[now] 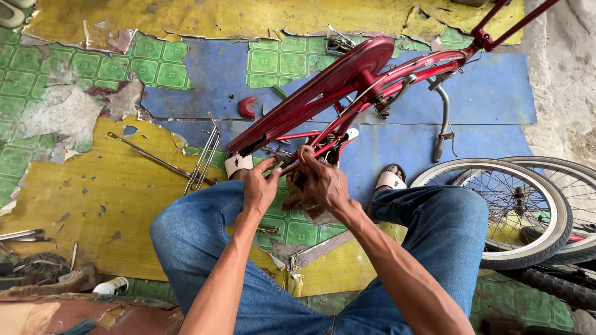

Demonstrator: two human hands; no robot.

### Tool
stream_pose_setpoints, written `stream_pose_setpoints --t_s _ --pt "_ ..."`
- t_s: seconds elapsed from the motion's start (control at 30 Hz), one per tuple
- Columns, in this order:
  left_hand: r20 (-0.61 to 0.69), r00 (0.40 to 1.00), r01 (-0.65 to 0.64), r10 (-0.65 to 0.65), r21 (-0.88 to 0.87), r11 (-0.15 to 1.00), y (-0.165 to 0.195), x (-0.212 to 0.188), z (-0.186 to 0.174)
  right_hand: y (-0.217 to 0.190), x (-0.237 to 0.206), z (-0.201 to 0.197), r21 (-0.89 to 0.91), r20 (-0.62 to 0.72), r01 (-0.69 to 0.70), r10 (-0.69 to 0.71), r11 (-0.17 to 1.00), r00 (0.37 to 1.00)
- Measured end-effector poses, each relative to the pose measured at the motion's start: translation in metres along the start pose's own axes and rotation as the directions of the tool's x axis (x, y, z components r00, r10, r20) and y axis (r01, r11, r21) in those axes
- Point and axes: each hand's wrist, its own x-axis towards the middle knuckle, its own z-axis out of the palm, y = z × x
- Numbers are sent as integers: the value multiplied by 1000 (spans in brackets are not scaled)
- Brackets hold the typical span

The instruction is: The person sits on the floor of a repair shop working on a red bicycle frame. They use a wrench to loosen and remove parts from the frame, handle and turn over a brake caliper assembly, and fit the caliper onto the frame's fork mount by hand.

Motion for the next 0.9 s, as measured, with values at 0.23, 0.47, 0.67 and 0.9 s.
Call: stream_pose_setpoints --t_s 0.23,0.47,0.67,0.9 --pt "-38 997 63 -67 -102 993 0 0 4 -27 -10 33 279 59 -102 89 955 994" --pt "-43 986 162 -162 12 987 30 2 -2 -38 -20 59 43 -346 326 -292 944 892" --pt "-2 986 168 -168 -73 983 35 2 -2 -24 -50 65 68 -15 93 -93 993 996" --pt "-28 978 200 -205 -121 972 34 0 1 -28 -35 57 430 -255 7 114 903 960"
